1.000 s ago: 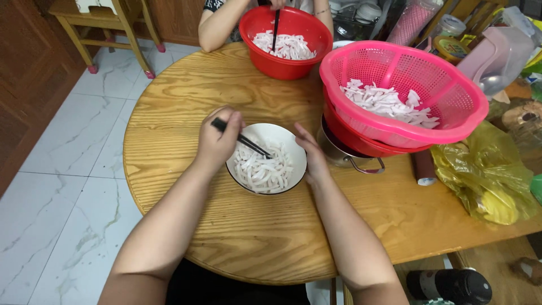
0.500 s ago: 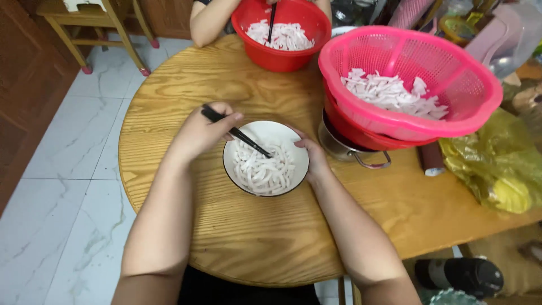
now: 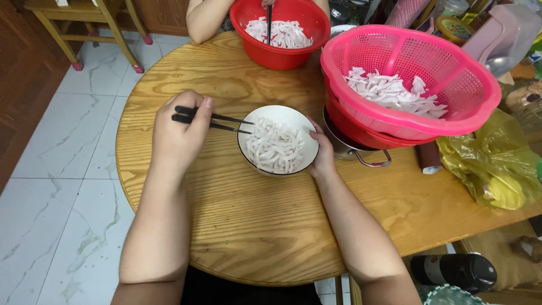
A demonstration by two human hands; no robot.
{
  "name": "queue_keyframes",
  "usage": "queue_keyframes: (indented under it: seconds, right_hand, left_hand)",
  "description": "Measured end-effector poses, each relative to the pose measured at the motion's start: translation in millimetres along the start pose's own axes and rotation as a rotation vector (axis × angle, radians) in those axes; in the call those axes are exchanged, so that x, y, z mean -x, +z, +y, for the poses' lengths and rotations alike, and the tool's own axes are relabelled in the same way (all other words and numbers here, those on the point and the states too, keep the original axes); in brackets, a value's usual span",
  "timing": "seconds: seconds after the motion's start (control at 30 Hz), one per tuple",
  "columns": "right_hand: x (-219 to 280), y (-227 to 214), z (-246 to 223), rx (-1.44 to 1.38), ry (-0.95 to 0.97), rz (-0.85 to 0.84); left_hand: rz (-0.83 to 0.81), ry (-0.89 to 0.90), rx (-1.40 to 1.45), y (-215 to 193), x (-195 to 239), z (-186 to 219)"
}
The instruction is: Stirring and separating shredded food in a bowl using chopsticks
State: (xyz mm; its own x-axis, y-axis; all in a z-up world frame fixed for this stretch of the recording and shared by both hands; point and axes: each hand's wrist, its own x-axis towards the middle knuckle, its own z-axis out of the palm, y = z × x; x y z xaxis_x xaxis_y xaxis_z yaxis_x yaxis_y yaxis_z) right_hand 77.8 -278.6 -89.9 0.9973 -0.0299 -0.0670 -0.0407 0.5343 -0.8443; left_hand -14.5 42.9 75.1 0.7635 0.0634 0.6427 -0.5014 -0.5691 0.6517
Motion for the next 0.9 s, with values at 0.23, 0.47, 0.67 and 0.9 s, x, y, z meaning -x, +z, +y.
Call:
queue_keyframes:
  seconds: [0.23,0.47,0.67,0.9]
  right_hand:
    - [-5,-9,10,-0.028,-0.045,-0.065]
    - [-9,-11,14,-0.062,-0.063,-0.093]
    - [-6,-7,13,-0.052,-0.088,-0.11]
    - [-9,-11,15,-0.05,-0.081,-0.116]
  left_hand:
    - [-0.08,-0.263,0.042,53,-16,-49]
    - [0.004,-0.546,0.545,91,-14,-54]
    - [0.03,-0.342,0.517,67,-10,-25]
    - [0.054,0.142,0.056,31,-3,-22]
